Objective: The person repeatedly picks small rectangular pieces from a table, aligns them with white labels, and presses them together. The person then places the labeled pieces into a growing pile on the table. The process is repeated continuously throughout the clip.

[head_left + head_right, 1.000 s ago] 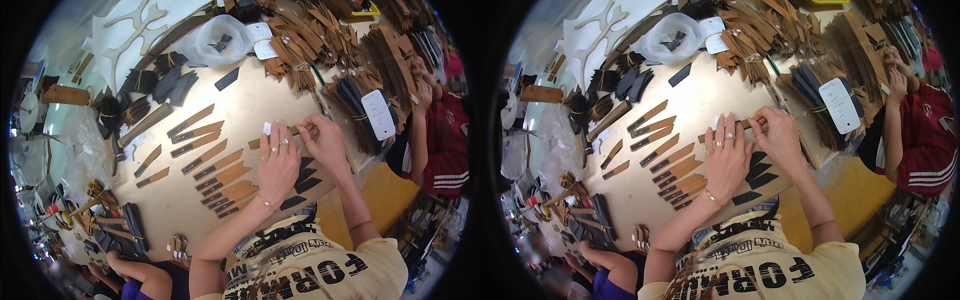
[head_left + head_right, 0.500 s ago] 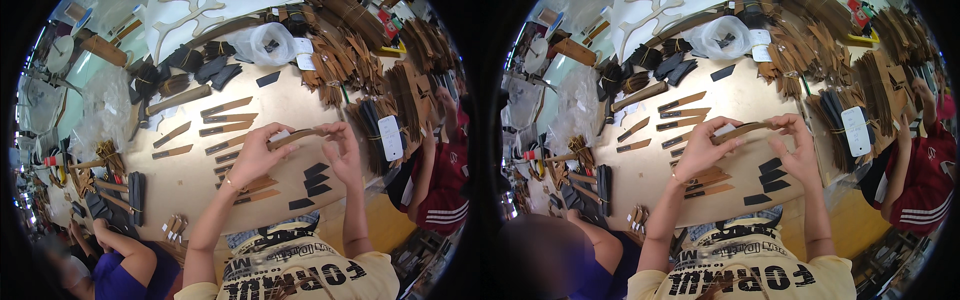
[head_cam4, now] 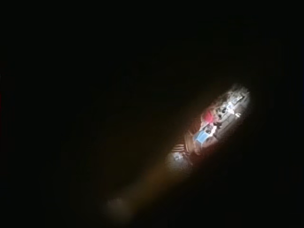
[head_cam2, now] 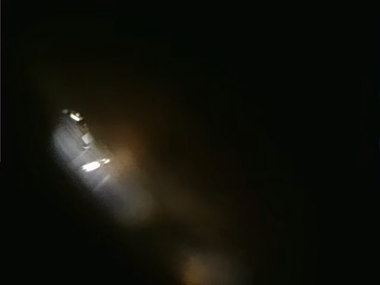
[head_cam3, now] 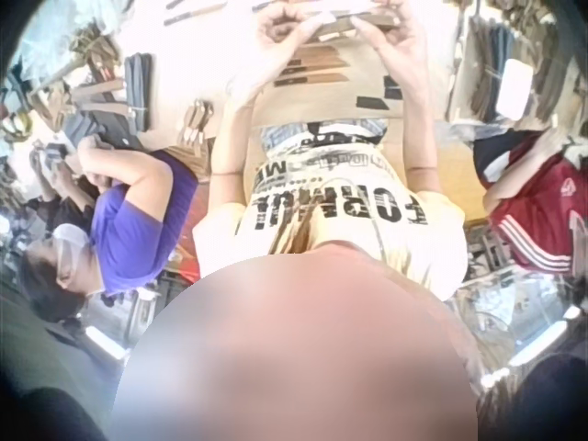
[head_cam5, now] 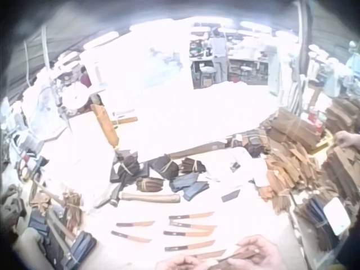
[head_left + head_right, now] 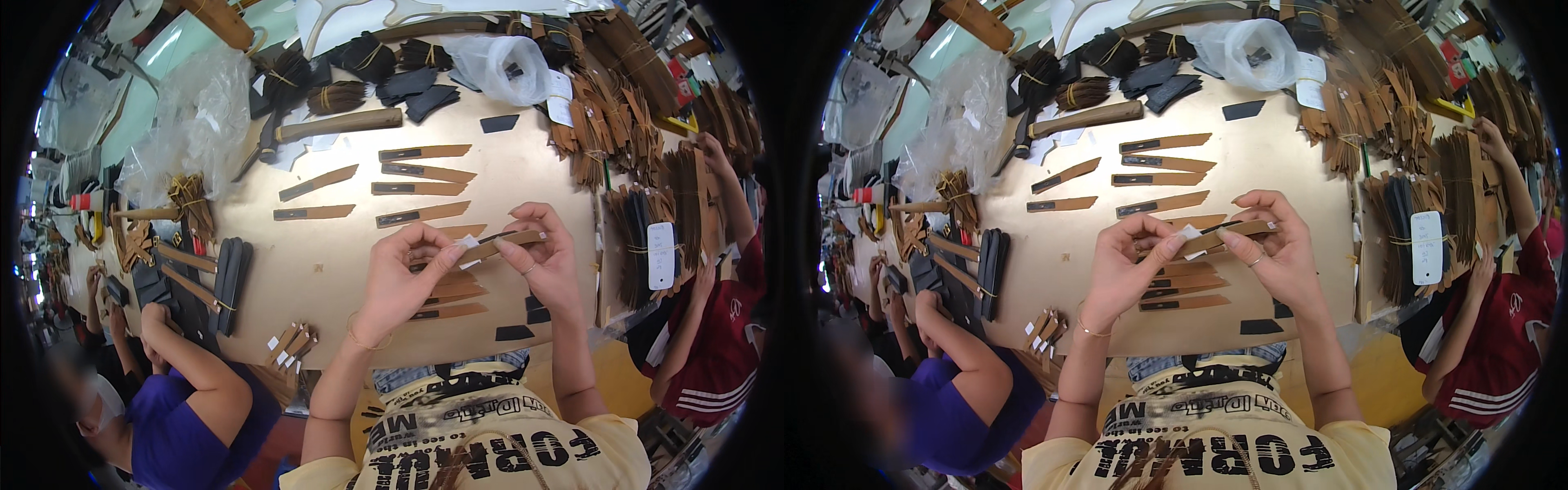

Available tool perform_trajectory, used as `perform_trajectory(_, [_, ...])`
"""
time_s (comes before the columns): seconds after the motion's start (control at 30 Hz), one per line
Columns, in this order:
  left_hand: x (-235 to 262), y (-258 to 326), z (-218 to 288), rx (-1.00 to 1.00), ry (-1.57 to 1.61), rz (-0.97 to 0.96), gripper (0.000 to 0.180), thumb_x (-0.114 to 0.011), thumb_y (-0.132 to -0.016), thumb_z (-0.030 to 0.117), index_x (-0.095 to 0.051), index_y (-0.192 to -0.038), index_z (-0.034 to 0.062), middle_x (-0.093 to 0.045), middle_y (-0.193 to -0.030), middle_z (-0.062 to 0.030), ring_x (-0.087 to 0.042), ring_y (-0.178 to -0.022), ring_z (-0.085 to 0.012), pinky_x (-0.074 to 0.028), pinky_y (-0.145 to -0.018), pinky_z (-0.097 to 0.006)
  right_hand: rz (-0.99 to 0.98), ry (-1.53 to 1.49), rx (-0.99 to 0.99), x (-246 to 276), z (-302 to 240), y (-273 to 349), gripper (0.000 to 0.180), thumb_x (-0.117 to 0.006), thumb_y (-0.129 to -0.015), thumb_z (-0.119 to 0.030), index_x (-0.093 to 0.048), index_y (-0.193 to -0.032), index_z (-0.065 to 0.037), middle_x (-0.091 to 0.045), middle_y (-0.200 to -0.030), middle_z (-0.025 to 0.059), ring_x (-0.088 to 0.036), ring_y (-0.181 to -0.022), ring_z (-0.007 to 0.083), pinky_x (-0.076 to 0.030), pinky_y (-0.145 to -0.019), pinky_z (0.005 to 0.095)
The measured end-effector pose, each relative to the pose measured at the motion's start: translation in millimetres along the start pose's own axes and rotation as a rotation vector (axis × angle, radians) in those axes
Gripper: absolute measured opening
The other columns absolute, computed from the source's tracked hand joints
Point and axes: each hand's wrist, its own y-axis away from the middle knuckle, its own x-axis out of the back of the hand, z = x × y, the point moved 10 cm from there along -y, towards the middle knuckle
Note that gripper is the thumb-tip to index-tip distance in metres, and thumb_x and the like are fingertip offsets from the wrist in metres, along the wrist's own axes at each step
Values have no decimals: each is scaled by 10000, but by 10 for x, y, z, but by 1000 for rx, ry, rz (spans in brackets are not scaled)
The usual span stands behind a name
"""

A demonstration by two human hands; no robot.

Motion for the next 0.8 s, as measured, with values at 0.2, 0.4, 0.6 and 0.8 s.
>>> perform_trajectory(0.2, [152,89,-2,-17,-88,30,155,-700,-924,105,-718,-975,-40,-717,-844,-41,-644,-792,-85,-533,-739,-236,-140,32,-68,-325,38,-2,422,-769,-851,-44,-545,-1208,-35,-675,-953,44,-634,-934,85,-521,-794,212])
perform_trajectory(0.4, [183,122,18,-51,-32,43,132,-679,-930,73,-717,-980,-43,-724,-860,-54,-652,-795,-92,-534,-740,-241,-88,-25,-110,-342,92,-5,433,-774,-839,-31,-510,-1181,-47,-699,-910,53,-670,-846,114,-547,-723,233])
perform_trajectory(0.6, [387,209,189,-233,-81,167,135,-670,-936,69,-707,-1015,-34,-720,-890,-65,-662,-801,-104,-535,-732,-239,-48,-64,-33,-287,75,-31,443,-752,-843,6,-405,-1099,-96,-697,-910,85,-664,-834,120,-543,-690,231])
perform_trajectory(0.8, [841,321,272,-257,-116,510,202,-504,-961,-36,-681,-1057,-20,-656,-849,-47,-629,-717,-108,-512,-670,-237,-49,-108,-52,-312,57,-25,480,-772,-826,-3,-382,-1084,-109,-695,-913,82,-649,-843,101,-537,-684,229])
